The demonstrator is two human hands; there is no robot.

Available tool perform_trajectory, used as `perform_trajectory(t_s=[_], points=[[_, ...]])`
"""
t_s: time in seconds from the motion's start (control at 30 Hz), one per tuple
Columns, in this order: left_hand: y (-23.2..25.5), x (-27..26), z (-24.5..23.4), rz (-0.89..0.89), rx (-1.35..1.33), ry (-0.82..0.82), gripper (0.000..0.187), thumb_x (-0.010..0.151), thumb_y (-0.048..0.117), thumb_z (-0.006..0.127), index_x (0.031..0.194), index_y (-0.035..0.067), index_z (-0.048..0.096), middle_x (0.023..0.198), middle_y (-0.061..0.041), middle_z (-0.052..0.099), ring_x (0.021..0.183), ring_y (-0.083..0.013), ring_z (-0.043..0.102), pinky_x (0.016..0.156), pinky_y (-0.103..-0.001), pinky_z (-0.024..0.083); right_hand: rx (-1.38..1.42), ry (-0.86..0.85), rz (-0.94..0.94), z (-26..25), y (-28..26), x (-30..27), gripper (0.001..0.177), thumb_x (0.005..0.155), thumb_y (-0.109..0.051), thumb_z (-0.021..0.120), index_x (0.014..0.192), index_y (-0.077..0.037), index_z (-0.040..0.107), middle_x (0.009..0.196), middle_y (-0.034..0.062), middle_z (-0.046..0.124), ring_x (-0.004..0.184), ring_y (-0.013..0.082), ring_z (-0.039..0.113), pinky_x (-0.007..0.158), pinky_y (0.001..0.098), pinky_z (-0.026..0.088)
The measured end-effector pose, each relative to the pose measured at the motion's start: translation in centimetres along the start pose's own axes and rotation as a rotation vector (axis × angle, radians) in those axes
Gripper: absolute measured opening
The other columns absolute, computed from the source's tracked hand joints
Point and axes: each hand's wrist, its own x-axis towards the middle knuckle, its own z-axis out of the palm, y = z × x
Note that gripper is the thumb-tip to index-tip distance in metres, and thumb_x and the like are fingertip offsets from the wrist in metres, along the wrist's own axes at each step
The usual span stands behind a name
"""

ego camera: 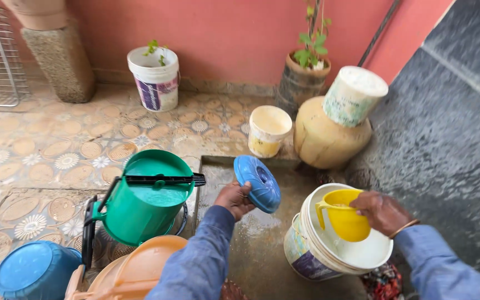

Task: Washing various plastic buckets, lids, and mugs with water.

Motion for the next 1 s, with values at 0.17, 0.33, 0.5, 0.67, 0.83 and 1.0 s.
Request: perform_trajectory(t_s=[0.17, 0.33, 0.5, 0.67, 0.83, 1.0], points=[[-1.3, 0.9, 2.1, -0.01, -0.133, -0.029, 0.02, 0.099, 0.012, 0.063, 0.117, 0.007, 0.061, 0.109, -0.016, 0.073, 0.097, -0.0347, 0.074, 0.091, -0.059, 0.059, -0.053, 0.024, -0.173, -9.4, -7.5, 4.7, 0.023, 0.077, -0.01, 0.072, 0.099, -0.008, 0.078, 0.097, 0.0121, 0.075, 0.098, 0.033, 0.07, 0.087, 0.0415, 0.055], [-1.5, 0.8, 3.1, -0.011, -0.131, -0.002, 0.02, 0.097, 0.012, 0.066, 0.116, 0.009, 0.062, 0.105, -0.013, 0.074, 0.096, -0.0333, 0.073, 0.09, -0.058, 0.059, 0.023, -0.081, -0.432, -11.7, -14.6, 10.4, 0.023, 0.077, -0.004, 0.07, 0.099, -0.004, 0.076, 0.102, 0.0152, 0.074, 0.104, 0.034, 0.068, 0.091, 0.0442, 0.052], [-0.5, -0.1, 2.1, 0.004, -0.14, 0.033, 0.021, 0.098, 0.013, 0.065, 0.118, 0.009, 0.061, 0.108, -0.014, 0.074, 0.096, -0.034, 0.074, 0.088, -0.057, 0.06, -0.118, -0.274, -0.463, -11.3, -19.8, 13.5, 0.022, 0.076, -0.003, 0.07, 0.097, -0.007, 0.077, 0.096, 0.0134, 0.074, 0.103, 0.0337, 0.066, 0.089, 0.0432, 0.052], [0.8, 0.3, -0.9, 0.003, -0.178, 0.093, 0.025, 0.1, 0.011, 0.062, 0.125, 0.009, 0.056, 0.112, -0.017, 0.073, 0.097, -0.0355, 0.074, 0.087, -0.058, 0.061, -0.044, -0.235, -0.498, -8.4, -18.7, 12.3, 0.026, 0.075, -0.001, 0.068, 0.099, -0.008, 0.077, 0.096, 0.0116, 0.076, 0.097, 0.0319, 0.069, 0.086, 0.0416, 0.055], [2.0, -0.7, -1.8, 0.033, -0.126, 0.097, 0.027, 0.101, 0.011, 0.059, 0.128, 0.013, 0.057, 0.115, -0.015, 0.072, 0.102, -0.0369, 0.072, 0.095, -0.064, 0.056, -0.028, -0.279, -0.279, -6.8, -18.0, 8.8, 0.03, 0.076, -0.01, 0.076, 0.106, -0.011, 0.08, 0.101, 0.0095, 0.076, 0.102, 0.0291, 0.07, 0.09, 0.0411, 0.055], [1.9, -3.3, 0.1, -0.018, -0.067, 0.115, 0.029, 0.102, 0.011, 0.057, 0.13, 0.02, 0.055, 0.129, -0.014, 0.065, 0.114, -0.0418, 0.064, 0.104, -0.074, 0.038, 0.024, -0.306, -0.119, -7.0, -20.5, 6.3, 0.032, 0.08, -0.011, 0.075, 0.112, -0.011, 0.078, 0.106, 0.0086, 0.075, 0.104, 0.0294, 0.069, 0.092, 0.0404, 0.053]])
